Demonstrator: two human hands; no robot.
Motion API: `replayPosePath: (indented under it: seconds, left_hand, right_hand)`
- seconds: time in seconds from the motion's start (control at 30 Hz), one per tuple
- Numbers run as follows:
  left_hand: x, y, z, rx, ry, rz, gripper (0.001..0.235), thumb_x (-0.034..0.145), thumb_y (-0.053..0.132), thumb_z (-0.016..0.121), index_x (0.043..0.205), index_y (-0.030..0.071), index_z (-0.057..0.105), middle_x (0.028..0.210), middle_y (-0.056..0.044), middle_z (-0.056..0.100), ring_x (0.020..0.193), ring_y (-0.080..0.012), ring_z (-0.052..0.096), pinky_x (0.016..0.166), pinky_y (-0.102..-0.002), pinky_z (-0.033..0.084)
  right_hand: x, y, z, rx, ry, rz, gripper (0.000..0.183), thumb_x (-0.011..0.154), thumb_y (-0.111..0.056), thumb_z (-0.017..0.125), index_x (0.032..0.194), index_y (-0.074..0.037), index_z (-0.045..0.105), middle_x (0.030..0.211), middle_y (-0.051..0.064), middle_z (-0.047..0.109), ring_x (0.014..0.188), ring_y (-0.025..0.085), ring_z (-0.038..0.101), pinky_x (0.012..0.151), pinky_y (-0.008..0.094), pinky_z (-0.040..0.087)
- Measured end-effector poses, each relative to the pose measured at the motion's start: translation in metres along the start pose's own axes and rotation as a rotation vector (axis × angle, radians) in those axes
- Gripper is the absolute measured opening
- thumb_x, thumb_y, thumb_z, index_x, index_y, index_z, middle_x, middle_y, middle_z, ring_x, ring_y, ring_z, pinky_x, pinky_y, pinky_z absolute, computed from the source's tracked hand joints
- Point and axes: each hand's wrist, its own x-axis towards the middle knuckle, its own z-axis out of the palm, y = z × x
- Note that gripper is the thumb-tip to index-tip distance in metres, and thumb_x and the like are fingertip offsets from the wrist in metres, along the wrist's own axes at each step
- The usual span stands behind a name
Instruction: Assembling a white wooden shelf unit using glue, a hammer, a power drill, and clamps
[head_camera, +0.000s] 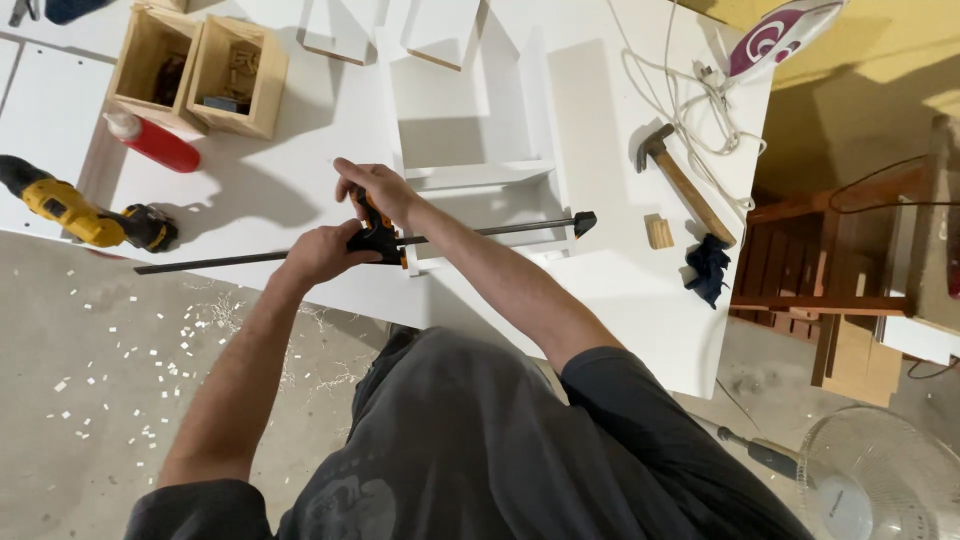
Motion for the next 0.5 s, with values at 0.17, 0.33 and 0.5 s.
replayPosePath:
  seconds: [0.17, 0.33, 0.5]
  left_hand:
    - [-0.001, 0.002, 0.002, 0.054, 0.01, -0.01, 0.058, 0.088, 0.068, 0.066, 0.116, 0.018, 0.059, 0.089, -0.017, 0.075, 0.09, -0.0423, 0.074, 0.078, -0.053, 0.057]
    - [-0.009, 0.015, -0.01, 0.11, 0.013, -0.033, 0.059, 0.088, 0.07, 0.065, 0.119, 0.02, 0.059, 0.09, -0.015, 0.075, 0.091, -0.0399, 0.075, 0.078, -0.052, 0.058]
    - [-0.037, 0.022, -0.006, 0.051, 0.16, -0.023, 0.062, 0.081, 0.061, 0.078, 0.117, 0.013, 0.064, 0.096, -0.015, 0.074, 0.095, -0.0389, 0.073, 0.08, -0.052, 0.057]
  right_hand:
    - [0.001, 0.006, 0.0, 0.0, -0.016, 0.005, 0.064, 0.099, -0.066, 0.047, 0.08, -0.009, 0.067, 0.051, 0.011, 0.062, 0.048, 0.022, 0.065, 0.056, 0.034, 0.055]
    - [-0.011, 0.01, -0.032, -0.174, -0.036, -0.099, 0.07, 0.103, -0.069, 0.046, 0.122, -0.004, 0.061, 0.098, 0.02, 0.068, 0.088, 0.032, 0.067, 0.082, 0.044, 0.055]
    - [-0.129, -0.017, -0.115, -0.427, 0.134, -0.296, 0.031, 0.105, -0.018, 0.067, 0.121, 0.008, 0.064, 0.11, 0.027, 0.069, 0.101, 0.032, 0.071, 0.088, 0.042, 0.059]
